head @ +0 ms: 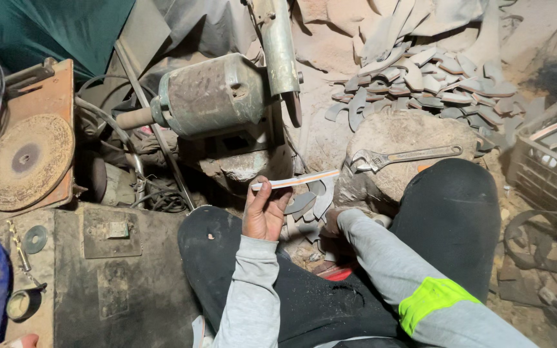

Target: The person sits in front of a bench grinder and repeatedly presses curved shoe sole pieces against the rotating wheel to smooth their edges. They handle the parts one by one, rotating them to grind different sides, and place finished pieces onto a pile on the floor.

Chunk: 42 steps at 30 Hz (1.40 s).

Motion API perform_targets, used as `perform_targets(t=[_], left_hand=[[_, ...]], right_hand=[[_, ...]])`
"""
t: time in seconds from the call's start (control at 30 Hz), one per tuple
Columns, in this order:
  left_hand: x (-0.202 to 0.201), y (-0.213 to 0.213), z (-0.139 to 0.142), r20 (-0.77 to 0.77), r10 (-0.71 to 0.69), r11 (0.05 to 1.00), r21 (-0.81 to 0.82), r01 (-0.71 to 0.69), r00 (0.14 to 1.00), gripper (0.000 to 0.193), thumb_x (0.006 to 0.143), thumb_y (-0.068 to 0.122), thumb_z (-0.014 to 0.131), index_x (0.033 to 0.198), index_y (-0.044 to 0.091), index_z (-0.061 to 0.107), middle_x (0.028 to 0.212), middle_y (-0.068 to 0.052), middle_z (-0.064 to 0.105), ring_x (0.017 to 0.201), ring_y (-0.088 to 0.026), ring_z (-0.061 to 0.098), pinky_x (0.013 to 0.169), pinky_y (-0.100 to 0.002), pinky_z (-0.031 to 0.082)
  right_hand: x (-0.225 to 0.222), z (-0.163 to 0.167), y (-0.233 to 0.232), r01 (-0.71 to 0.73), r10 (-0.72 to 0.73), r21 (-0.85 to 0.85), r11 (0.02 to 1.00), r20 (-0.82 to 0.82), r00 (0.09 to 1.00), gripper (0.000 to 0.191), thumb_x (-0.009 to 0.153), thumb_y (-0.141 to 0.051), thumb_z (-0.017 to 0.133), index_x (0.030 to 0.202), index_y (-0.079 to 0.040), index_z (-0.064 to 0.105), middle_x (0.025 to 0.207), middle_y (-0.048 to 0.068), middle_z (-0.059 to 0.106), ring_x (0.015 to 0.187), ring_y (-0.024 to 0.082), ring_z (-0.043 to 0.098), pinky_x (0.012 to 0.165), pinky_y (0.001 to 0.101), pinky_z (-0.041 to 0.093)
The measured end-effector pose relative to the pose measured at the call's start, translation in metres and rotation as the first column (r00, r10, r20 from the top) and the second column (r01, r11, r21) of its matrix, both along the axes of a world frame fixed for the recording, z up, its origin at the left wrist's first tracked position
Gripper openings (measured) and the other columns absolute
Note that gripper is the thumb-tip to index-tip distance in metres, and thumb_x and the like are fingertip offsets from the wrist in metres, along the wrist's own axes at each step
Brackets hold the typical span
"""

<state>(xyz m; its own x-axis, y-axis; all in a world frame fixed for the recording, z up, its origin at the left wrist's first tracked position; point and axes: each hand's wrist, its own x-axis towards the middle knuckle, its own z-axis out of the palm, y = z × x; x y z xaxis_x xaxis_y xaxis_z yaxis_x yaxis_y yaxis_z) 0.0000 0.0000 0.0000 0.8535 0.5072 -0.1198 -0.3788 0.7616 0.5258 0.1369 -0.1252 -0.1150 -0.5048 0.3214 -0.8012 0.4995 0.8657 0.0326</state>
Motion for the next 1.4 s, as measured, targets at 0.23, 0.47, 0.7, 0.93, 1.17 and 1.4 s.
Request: perform_targets(t=[0.23,0.47,0.7,0.93,1.17,1.4], left_hand=[[-0.072,0.036,0.086,0.081,0.081,0.981,0.167,-0.093,0.993,0.059,0.095,0.022,0.069,0.147,0.008,0.048,0.101,-0.016,0.059,0.087,-0.026,0.062,0.077,-0.042,0.055],[-0.248,0.093,0.087,-0.563,0.679,0.388,0.82,0.421,0.472,0.066,0.082,0.021,0.078,0.143,0.006,0.056,0.092,-0.014,0.069,0.078,-0.019,0.063,0.073,-0.032,0.054],[-0.254,0.111,-0.018,-0.841,0.52,0.398,0.389,0.831,0.145,0.048,0.082,0.024,0.083,0.127,0.013,0.07,0.085,-0.018,0.074,0.079,-0.025,0.07,0.076,-0.034,0.057],[-0.097,0.052,0.086,-0.336,0.723,-0.045,0.849,0.526,0.604,0.032,0.092,0.028,0.069,0.116,0.008,0.071,0.096,-0.015,0.077,0.078,-0.024,0.076,0.071,-0.035,0.059],[0.109,-0.026,0.038,-0.733,0.141,-0.029,0.669,0.743,0.666,0.06,0.093,0.039,0.081,0.135,0.001,0.06,0.108,-0.019,0.074,0.098,-0.023,0.07,0.083,-0.033,0.054],[0.171,-0.06,-0.035,-0.63,-0.303,0.751,0.304,0.587,0.715,0.045,0.095,0.034,0.067,0.123,-0.001,0.065,0.093,-0.004,0.071,0.074,-0.015,0.068,0.061,-0.028,0.06]], right_hand=[[0.008,0.002,-0.003,0.946,-0.944,-0.261,-0.194,-0.212,-0.252,0.034,0.093,-0.029,0.06,0.104,-0.001,0.077,0.102,0.014,0.075,0.092,0.027,0.073,0.08,0.0437,0.058],[0.055,-0.026,-0.009,0.884,-0.82,-0.373,-0.281,-0.386,-0.423,0.041,0.083,-0.03,0.069,0.103,0.006,0.074,0.104,0.026,0.076,0.095,0.034,0.074,0.081,0.0422,0.057],[0.128,0.007,0.0,0.857,-0.73,-0.384,-0.345,-0.464,-0.502,0.04,0.082,-0.029,0.066,0.106,0.001,0.072,0.108,0.026,0.074,0.1,0.037,0.073,0.088,0.0449,0.056],[0.192,0.039,-0.02,0.809,-0.426,-0.43,-0.401,-0.694,-0.58,0.044,0.086,-0.028,0.064,0.121,-0.001,0.065,0.113,0.028,0.071,0.11,0.039,0.067,0.096,0.0438,0.051],[0.21,0.074,-0.046,0.542,-0.047,-0.748,-0.383,-0.57,-0.821,0.035,0.097,-0.029,0.064,0.115,0.001,0.066,0.1,0.016,0.072,0.089,0.026,0.066,0.079,0.0375,0.052],[0.202,0.092,-0.056,0.507,0.037,-0.832,-0.223,-0.527,-0.849,0.024,0.098,-0.027,0.065,0.097,-0.003,0.07,0.081,0.001,0.065,0.073,0.009,0.055,0.066,0.028,0.047]])
